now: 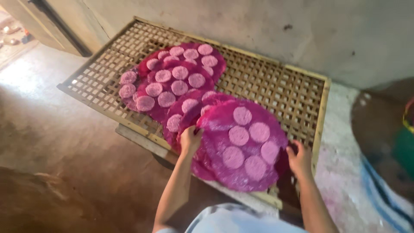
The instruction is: The person removes pink round food items from a steamer basket and arranges them in rows on a bamboo drying rack. They handle the items by hand, placing them one by one onto the rack.
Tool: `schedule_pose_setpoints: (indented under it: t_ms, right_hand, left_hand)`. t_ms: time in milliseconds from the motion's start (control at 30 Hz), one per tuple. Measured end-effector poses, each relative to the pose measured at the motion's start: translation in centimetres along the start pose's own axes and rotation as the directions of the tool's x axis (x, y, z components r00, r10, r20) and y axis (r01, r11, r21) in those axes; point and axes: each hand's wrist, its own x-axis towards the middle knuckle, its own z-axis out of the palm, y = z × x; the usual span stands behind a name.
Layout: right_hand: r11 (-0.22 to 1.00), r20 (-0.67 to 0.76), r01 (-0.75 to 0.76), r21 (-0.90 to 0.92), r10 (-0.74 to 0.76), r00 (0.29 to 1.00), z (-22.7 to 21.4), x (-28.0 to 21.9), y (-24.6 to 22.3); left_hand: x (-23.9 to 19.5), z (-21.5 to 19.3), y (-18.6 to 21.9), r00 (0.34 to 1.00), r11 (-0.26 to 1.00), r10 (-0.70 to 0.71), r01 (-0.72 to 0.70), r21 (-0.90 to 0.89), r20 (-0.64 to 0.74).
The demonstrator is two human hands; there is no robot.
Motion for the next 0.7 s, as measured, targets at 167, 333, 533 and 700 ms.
schedule_pose_setpoints:
  t_ms: [167, 333, 533, 700]
  right_hand:
    - [0.998, 0.11, -0.03, 0.063, 0.023, 0.994, 0.4, 1.2, -1.4]
    - [0.988, 0.086, -0.116, -0.1, 0.125, 0.988, 1.1, 1.8, -2.9]
    - [0.962, 0.062, -0.176, -0.211, 0.192, 0.979, 1.7, 2.6, -6.5]
    - [0.921, -0.174, -0.268, -0.281, 0.226, 0.958, 1.0, 1.6, -13.3]
  left_hand:
    - [1.4, -2.4, -2.7, 0.999, 0.999, -0.038, 0.038, -0.006, -0.024]
    - [5.5, -4.2, -6.1, 0.831, 0.91, 0.34, -0.173, 0.377, -0.44]
    - [11.2, -5.7, -7.1, 0.978, 0.986, -0.135, 0.117, 0.12, 0.157]
    - [12.1, -8.9, -6.5, 0.986, 0.973, 0.154, -0.163, 0.166, 0.067]
